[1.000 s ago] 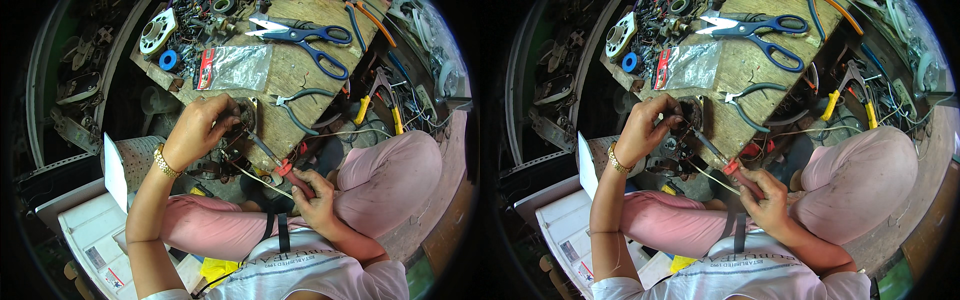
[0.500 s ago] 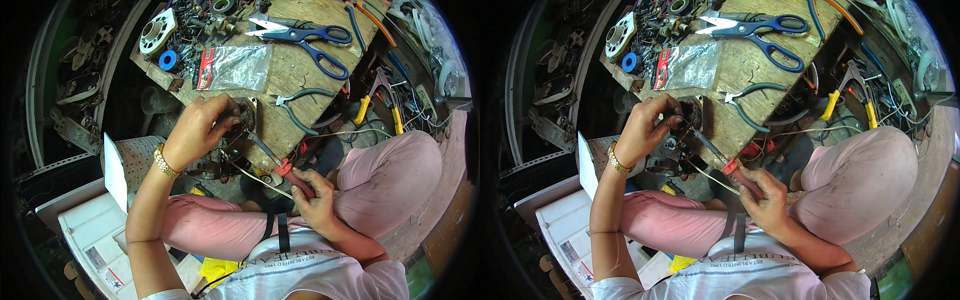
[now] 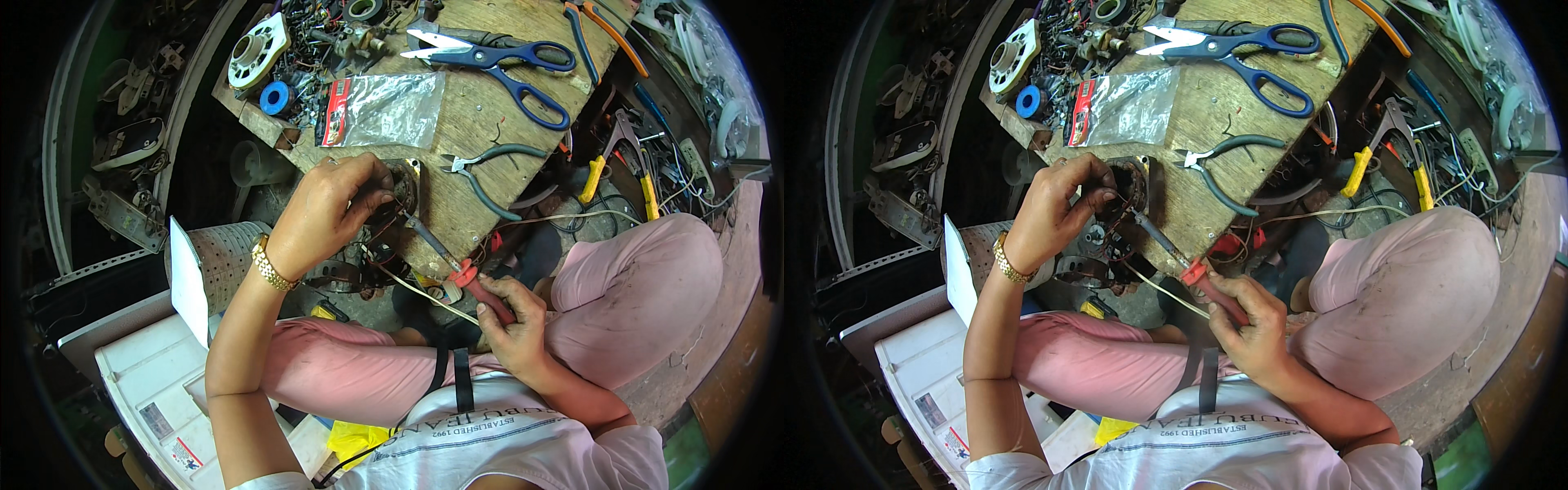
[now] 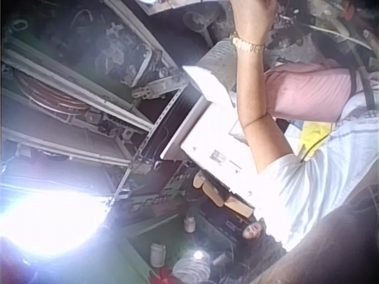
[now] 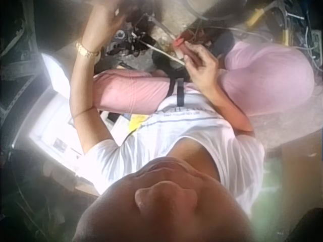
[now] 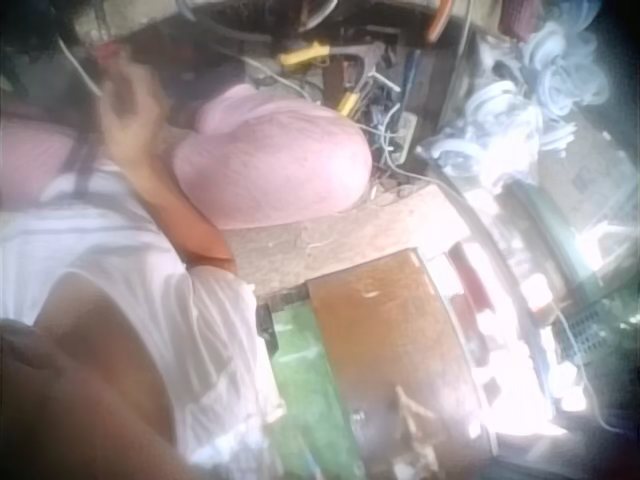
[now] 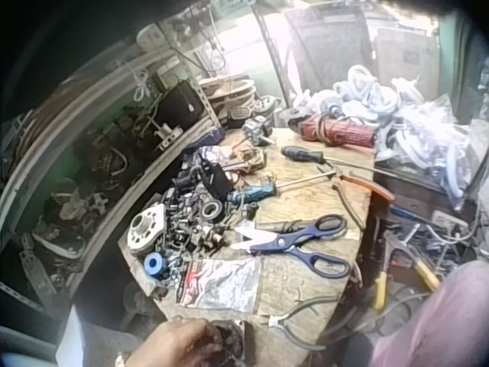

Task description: The person works on a motor stator by hand, using a small screwdriver and a red tool to manipulate internal wires and components on a cluttered wooden workbench.

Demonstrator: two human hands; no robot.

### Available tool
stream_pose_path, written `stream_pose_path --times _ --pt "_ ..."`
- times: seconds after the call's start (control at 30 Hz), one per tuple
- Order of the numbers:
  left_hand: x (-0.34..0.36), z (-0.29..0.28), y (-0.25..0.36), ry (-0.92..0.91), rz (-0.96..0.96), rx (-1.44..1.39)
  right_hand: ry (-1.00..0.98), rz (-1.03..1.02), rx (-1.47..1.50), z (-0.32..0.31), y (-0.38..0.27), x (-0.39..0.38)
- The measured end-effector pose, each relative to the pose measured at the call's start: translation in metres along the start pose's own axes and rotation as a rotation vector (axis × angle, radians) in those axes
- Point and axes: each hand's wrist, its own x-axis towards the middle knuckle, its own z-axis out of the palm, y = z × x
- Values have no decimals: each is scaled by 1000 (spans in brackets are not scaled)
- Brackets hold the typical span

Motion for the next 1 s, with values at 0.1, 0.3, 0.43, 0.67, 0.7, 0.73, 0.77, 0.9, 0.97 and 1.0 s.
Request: stream_pose_path --times 0.1,0.3,0.43,0.67,0.7,0.73,0.77,0.9,0.97,1.0 --pt "0 0 0 1 -2 0 0 -8 4 0 1 0" --pt "0 -1 1 4 -4 -11 -14 9 9 -1 -1 0" --pt "1 -1 2 5 1 -9 -4 18 6 -1 -2 0" --pt "1 -2 3 -1 -14 -16 -1 50 27 -1 -1 -2" --pt "0 -2 3 0 -15 -11 -7 56 27 -1 -2 -2" --pt "0 -2 3 0 -16 -6 -13 61 28 -1 -2 -2" --pt "0 -2 3 1 -17 -5 -13 61 29 -1 -2 -2" --pt "0 -2 2 -1 -17 -2 -12 54 28 -1 -1 -4" --pt "0 -2 2 -3 -20 -10 -6 36 23 -1 -1 -4" --pt "0 -2 2 -5 -22 -8 -1 52 36 -1 -2 -4"
